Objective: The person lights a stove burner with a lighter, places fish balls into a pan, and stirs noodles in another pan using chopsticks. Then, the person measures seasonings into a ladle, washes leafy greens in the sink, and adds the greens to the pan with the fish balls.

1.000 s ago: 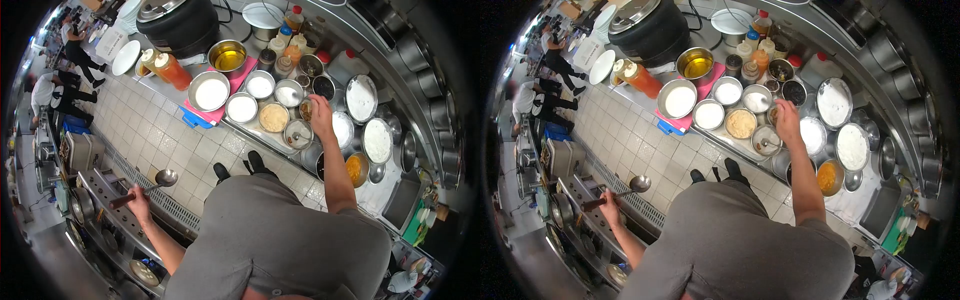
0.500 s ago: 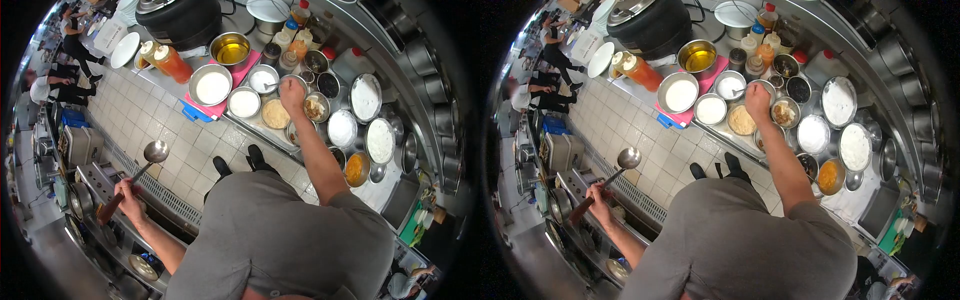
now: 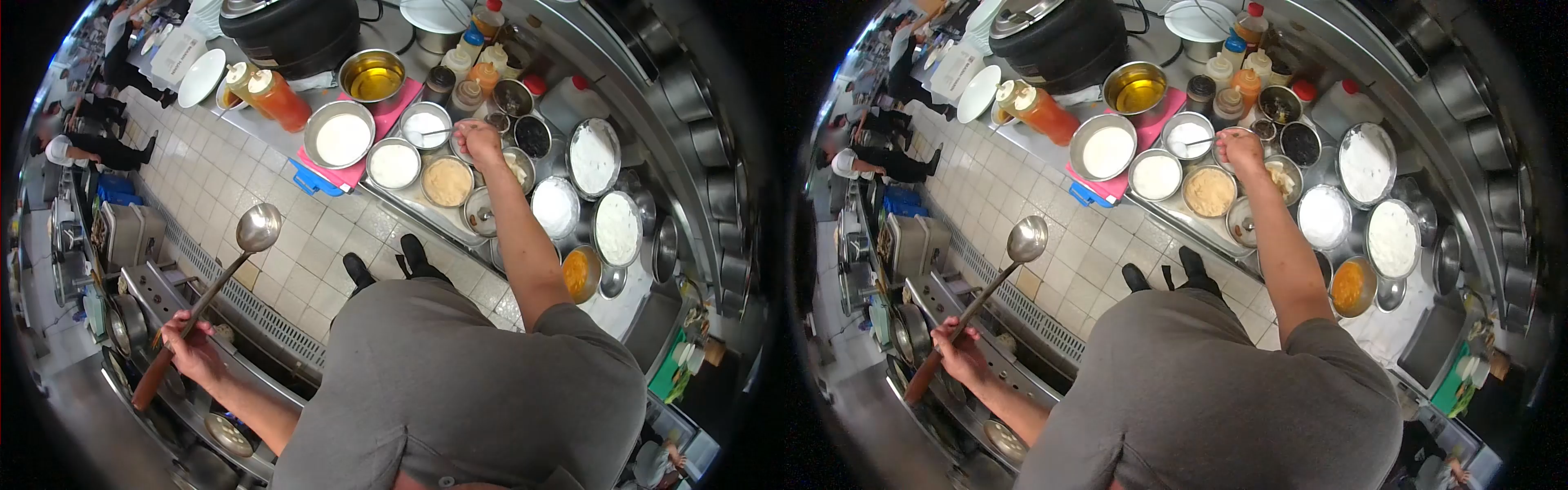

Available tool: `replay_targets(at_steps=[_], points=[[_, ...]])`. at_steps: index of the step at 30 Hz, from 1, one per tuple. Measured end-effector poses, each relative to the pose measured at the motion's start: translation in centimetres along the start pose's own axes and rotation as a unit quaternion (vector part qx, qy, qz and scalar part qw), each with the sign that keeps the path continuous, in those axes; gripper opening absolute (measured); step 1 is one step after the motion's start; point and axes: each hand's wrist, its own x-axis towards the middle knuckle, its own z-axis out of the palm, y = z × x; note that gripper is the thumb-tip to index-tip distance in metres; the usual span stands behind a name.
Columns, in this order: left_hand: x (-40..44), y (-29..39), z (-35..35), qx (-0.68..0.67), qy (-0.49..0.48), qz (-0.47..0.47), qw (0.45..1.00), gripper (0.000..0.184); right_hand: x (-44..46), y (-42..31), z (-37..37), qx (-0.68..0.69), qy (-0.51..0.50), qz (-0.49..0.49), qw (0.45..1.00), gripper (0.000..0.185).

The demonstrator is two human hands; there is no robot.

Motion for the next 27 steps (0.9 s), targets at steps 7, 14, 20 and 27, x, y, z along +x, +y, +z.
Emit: replay_targets(at_steps=[7, 14, 20, 27], points=[[0.2, 1.5, -0.8, -0.055, -0.039, 0.011, 0.998, 0.044, 0.1, 0.0, -1.2, 0.095, 0.041, 0.037, 0.994, 0.014], [0.0, 1.4, 2.0, -0.136, -0.108, 0.003, 0.985, 0.046, -1.3, -0.6, -2.4, 0.150, 0.062, 0.055, 0.985, 0.013], [-0.2, -0.6, 7.6, -0.149, -0.137, -0.013, 0.979, 0.043, -4.6, -2.3, -3.2, 0.224, 0.048, 0.034, 0.973, 0.013], [0.0, -1.3, 14.6, -0.102, -0.201, 0.004, 0.974, 0.021, -11.0, -5.3, 2.5, 0.209, -0.043, -0.034, 0.976, 0.016]])
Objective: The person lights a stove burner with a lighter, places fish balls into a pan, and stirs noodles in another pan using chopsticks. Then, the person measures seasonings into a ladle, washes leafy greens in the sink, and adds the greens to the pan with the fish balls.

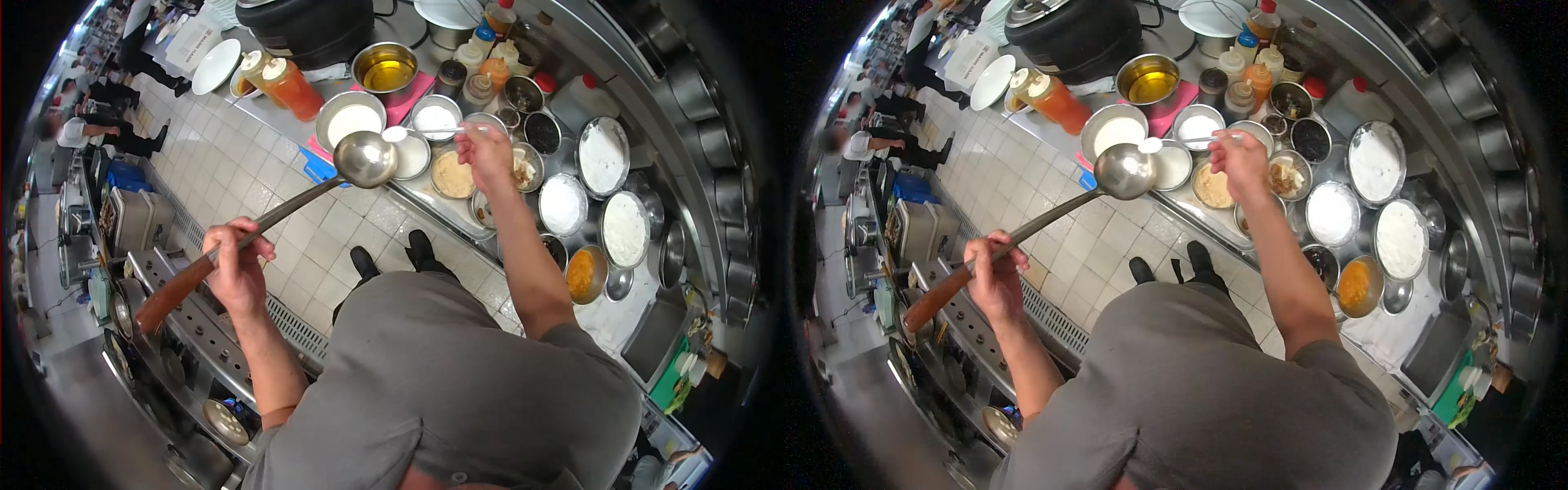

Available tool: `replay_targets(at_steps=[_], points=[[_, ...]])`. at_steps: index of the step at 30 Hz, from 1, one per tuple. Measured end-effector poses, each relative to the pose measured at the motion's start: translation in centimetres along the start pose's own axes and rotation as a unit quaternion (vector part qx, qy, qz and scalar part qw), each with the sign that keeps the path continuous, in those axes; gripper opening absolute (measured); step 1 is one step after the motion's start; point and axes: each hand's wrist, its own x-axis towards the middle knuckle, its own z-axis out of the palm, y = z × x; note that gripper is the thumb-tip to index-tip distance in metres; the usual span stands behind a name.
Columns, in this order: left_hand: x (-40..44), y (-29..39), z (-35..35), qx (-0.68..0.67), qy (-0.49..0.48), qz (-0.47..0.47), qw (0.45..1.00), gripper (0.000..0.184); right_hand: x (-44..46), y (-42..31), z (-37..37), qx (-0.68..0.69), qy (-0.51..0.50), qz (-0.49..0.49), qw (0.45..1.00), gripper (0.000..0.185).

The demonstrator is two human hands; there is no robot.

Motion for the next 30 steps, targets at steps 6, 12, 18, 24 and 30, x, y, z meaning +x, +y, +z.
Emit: replay_targets(at_steps=[6, 12, 18, 24, 30], points=[[0.3, 0.6, 1.1, -0.001, -0.002, 0.002, 1.000, 0.021, -0.9, 1.6, 2.2, -0.032, -0.011, -0.007, 0.999, 0.018], [0.4, 0.7, 1.1, -0.010, -0.012, 0.007, 1.000, 0.023, -0.6, 2.2, 2.4, -0.027, -0.002, -0.019, 0.999, 0.018], [0.4, 1.3, 1.5, -0.006, -0.015, 0.005, 1.000, 0.021, -0.3, 2.4, 2.8, -0.029, 0.006, -0.020, 0.999, 0.017], [0.8, 1.4, 1.6, 0.002, -0.018, 0.008, 1.000, 0.022, -0.4, 2.2, 2.8, -0.012, 0.009, -0.028, 1.000, 0.016], [1.0, 1.6, 1.7, -0.002, -0.024, 0.010, 1.000, 0.022, -0.5, 2.2, 2.7, -0.032, 0.022, -0.022, 0.999, 0.015]])
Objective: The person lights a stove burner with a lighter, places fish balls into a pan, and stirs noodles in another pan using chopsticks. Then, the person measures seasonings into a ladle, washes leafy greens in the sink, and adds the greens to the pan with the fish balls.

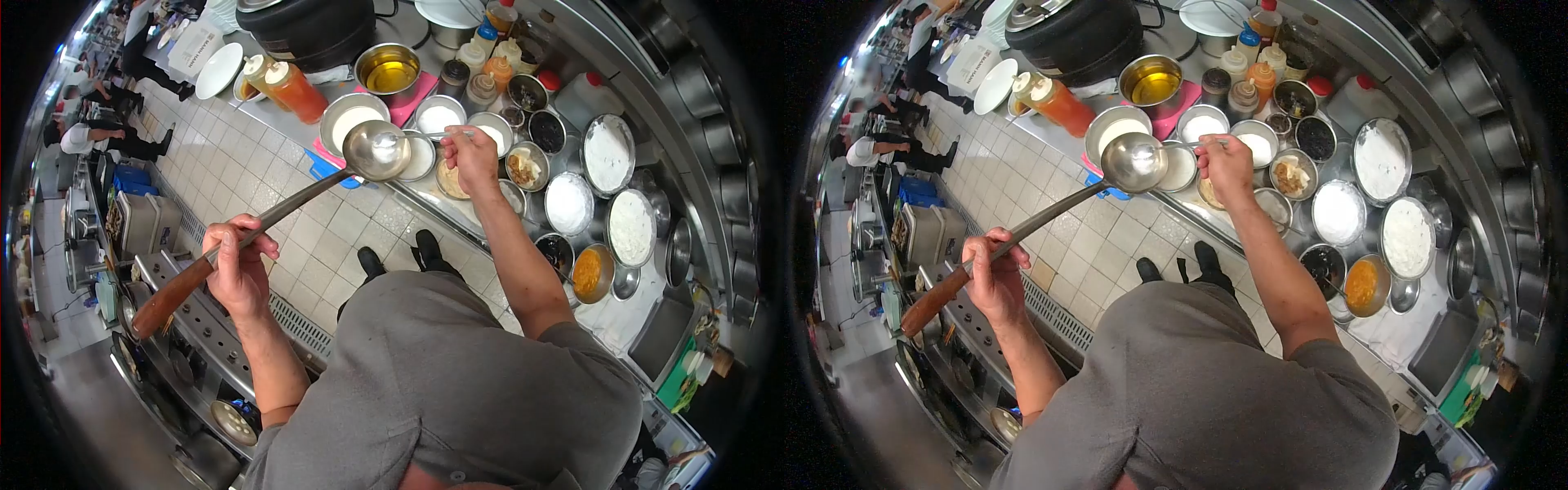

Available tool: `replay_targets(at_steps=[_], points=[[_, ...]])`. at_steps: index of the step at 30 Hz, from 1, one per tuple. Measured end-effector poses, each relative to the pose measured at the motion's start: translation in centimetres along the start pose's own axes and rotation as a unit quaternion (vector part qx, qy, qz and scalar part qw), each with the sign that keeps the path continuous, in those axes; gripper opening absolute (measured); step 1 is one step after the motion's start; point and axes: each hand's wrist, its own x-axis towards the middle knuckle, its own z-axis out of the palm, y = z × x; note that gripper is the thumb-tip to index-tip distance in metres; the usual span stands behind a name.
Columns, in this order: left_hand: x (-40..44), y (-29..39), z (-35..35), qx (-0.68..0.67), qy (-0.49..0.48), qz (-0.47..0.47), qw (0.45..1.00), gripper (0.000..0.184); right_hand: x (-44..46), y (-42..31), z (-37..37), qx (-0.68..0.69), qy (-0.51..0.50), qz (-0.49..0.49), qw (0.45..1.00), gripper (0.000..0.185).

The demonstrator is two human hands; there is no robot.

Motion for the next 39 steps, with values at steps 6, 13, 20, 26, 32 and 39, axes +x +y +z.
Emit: replay_targets(at_steps=[6, 13, 20, 26, 32, 39], points=[[0.1, 0.0, 0.0, 0.014, -0.011, -0.005, 1.000, 0.023, -0.2, -0.3, -0.3, 0.009, 0.006, 0.004, 1.000, 0.015], [-0.5, 0.2, -2.1, 0.024, 0.027, 0.009, 0.999, 0.021, 2.1, -0.7, -4.5, 0.095, 0.057, -0.044, 0.993, 0.018], [-1.7, 1.8, -7.1, 0.053, 0.096, 0.025, 0.994, 0.020, 1.6, 1.8, -10.5, -0.327, 0.048, -0.180, 0.927, 0.018], [-1.6, 2.5, -7.9, 0.081, 0.083, 0.064, 0.991, 0.019, -2.8, 4.9, -5.0, -0.408, -0.033, -0.326, 0.852, 0.020], [-0.5, 2.7, -6.0, 0.102, 0.053, 0.088, 0.989, 0.020, -3.8, 6.8, -0.8, -0.322, 0.017, -0.204, 0.924, 0.019], [0.6, 1.8, -4.6, 0.076, -0.004, 0.074, 0.994, 0.017, -1.7, 5.4, -4.3, 0.027, 0.109, -0.029, 0.993, 0.023]])
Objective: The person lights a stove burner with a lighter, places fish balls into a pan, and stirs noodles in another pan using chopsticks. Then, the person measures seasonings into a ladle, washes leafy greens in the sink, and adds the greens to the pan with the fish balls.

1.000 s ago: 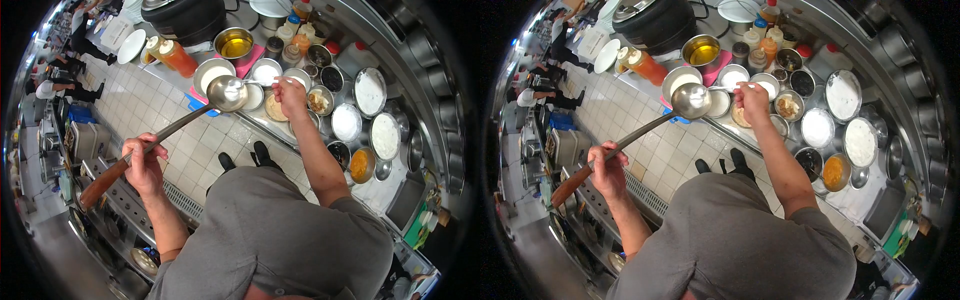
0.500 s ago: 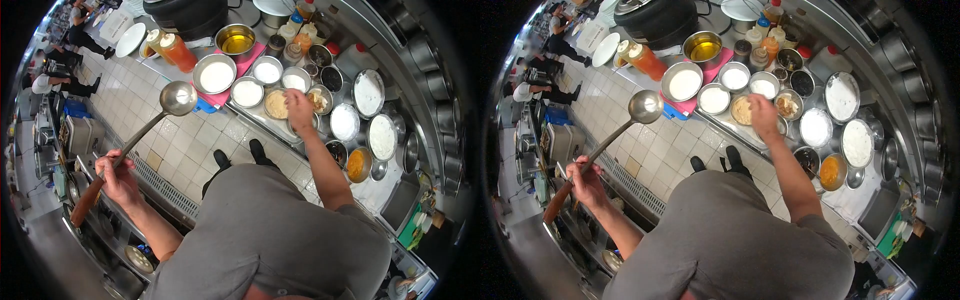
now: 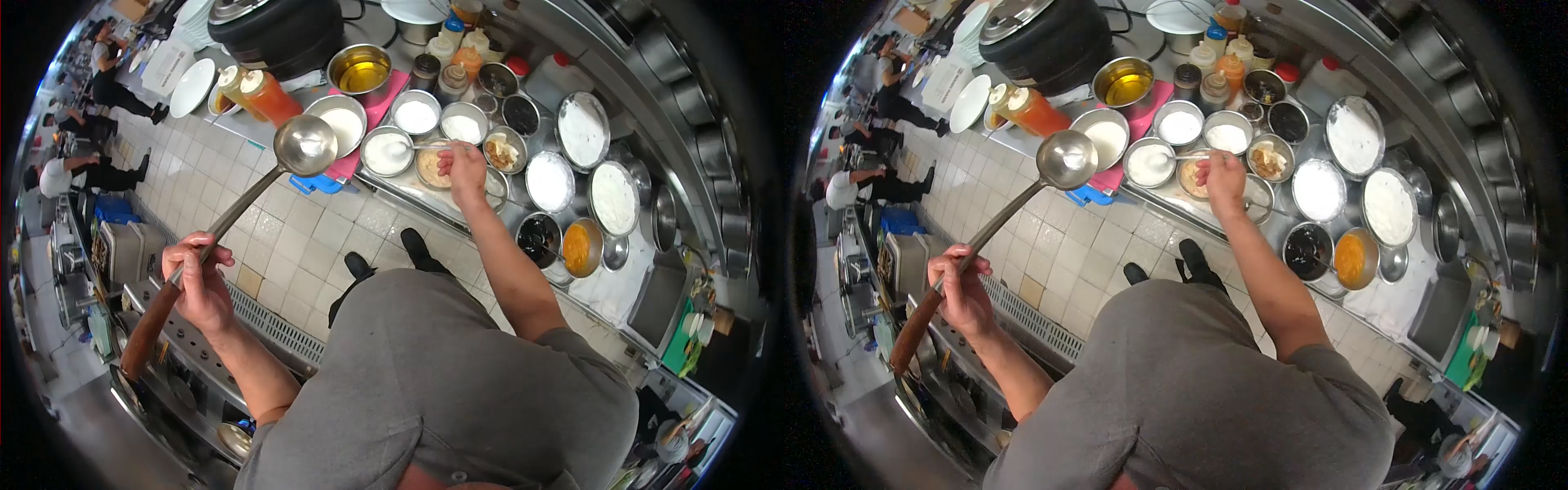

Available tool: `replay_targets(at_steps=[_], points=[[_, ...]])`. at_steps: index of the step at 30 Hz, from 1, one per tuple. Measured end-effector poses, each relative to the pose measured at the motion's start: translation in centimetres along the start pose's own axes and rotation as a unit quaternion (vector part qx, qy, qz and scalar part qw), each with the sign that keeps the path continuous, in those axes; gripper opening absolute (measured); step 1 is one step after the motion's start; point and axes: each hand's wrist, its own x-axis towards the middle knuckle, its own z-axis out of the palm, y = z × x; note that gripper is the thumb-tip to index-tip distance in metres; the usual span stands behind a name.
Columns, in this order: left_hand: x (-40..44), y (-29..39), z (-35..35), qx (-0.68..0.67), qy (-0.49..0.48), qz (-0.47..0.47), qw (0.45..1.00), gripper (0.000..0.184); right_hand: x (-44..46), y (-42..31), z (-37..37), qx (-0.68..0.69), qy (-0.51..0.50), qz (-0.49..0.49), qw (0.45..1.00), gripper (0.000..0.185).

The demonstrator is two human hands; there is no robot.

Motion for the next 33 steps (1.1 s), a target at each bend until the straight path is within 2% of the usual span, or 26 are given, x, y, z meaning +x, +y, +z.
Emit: replay_targets(at_steps=[5, 7, 8, 11, 13, 15, 17, 19, 20, 22, 23, 26, 30, 33], points=[[1.1, -1.4, 3.2, -0.054, -0.086, -0.022, 0.995, 0.014, -2.8, -5.7, -0.2, 0.044, -0.011, -0.026, 0.999, 0.023], [1.2, -2.1, 5.1, -0.082, -0.107, -0.033, 0.990, 0.012, -4.1, -7.2, -0.5, -0.038, -0.060, -0.148, 0.986, 0.023], [1.2, -2.3, 6.1, -0.097, -0.119, -0.045, 0.987, 0.011, -4.3, -7.3, -1.4, -0.038, -0.051, -0.150, 0.987, 0.023], [1.3, -2.4, 7.9, -0.118, -0.146, -0.067, 0.980, 0.011, -4.3, -7.2, -5.2, -0.269, 0.046, -0.281, 0.920, 0.020], [1.4, -2.5, 8.3, -0.115, -0.161, -0.071, 0.978, 0.012, -4.1, -5.3, -6.8, -0.300, 0.035, -0.276, 0.912, 0.018], [1.6, -2.2, 8.3, -0.102, -0.163, -0.067, 0.979, 0.012, -4.0, -3.2, -7.5, -0.447, 0.016, -0.350, 0.823, 0.018], [1.7, -1.9, 8.0, -0.086, -0.163, -0.064, 0.981, 0.013, -3.4, -1.1, -7.5, -0.431, 0.020, -0.334, 0.838, 0.019], [2.0, -1.6, 7.6, -0.059, -0.160, -0.058, 0.984, 0.013, -3.0, 0.3, -7.0, -0.380, 0.065, -0.207, 0.899, 0.019], [2.2, -1.6, 7.5, -0.058, -0.161, -0.058, 0.984, 0.013, -2.7, 0.8, -7.1, -0.379, 0.065, -0.206, 0.900, 0.019], [2.6, -1.7, 7.4, -0.047, -0.173, -0.034, 0.983, 0.012, -2.1, 0.9, -7.0, -0.281, 0.113, -0.136, 0.943, 0.018], [2.7, -1.7, 7.5, -0.046, -0.171, -0.033, 0.984, 0.012, -2.0, 0.7, -7.2, -0.280, 0.110, -0.137, 0.944, 0.018], [3.0, -1.8, 8.5, -0.032, -0.204, -0.044, 0.977, 0.009, -3.2, -3.0, -6.7, -0.145, 0.111, -0.098, 0.978, 0.018], [3.1, -3.1, 10.8, -0.046, -0.246, -0.040, 0.967, 0.011, -4.3, -6.1, -5.0, -0.120, 0.049, -0.163, 0.978, 0.018], [2.6, -3.5, 12.6, -0.050, -0.235, -0.068, 0.968, 0.011, -4.7, -7.8, -4.0, -0.281, 0.056, -0.356, 0.889, 0.016]])
